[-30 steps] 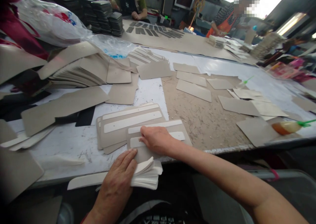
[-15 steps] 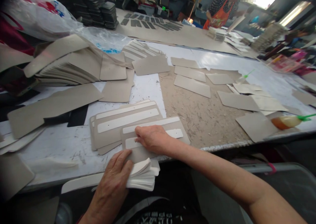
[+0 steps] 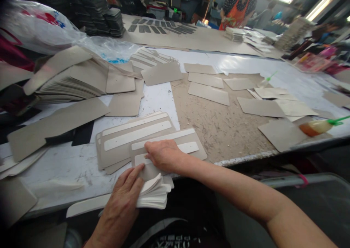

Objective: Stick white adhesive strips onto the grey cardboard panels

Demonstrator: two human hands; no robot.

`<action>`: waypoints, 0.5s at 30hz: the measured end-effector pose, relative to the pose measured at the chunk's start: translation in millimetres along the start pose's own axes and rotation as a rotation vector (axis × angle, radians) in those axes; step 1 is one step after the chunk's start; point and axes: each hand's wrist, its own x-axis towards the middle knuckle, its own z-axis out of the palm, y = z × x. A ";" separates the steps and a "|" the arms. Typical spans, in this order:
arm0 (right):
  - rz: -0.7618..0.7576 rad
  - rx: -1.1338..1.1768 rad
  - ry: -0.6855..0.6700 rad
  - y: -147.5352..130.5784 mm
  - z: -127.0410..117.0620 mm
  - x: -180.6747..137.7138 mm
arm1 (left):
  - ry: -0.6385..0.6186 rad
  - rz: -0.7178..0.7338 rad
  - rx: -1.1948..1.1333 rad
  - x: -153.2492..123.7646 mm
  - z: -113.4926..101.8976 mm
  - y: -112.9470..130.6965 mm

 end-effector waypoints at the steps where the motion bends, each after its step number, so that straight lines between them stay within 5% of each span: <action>1: 0.003 0.004 -0.001 -0.1 -0.2 -0.1 | 0.005 -0.001 0.005 0.1 0.1 -0.2; 9: -0.001 0.024 0.014 0.7 3.8 -1.6 | -0.036 0.025 0.054 9.2 -6.9 1.3; 15: 0.051 -0.041 0.066 -3.6 0.3 -4.1 | -0.107 0.187 0.206 18.8 -15.7 -9.4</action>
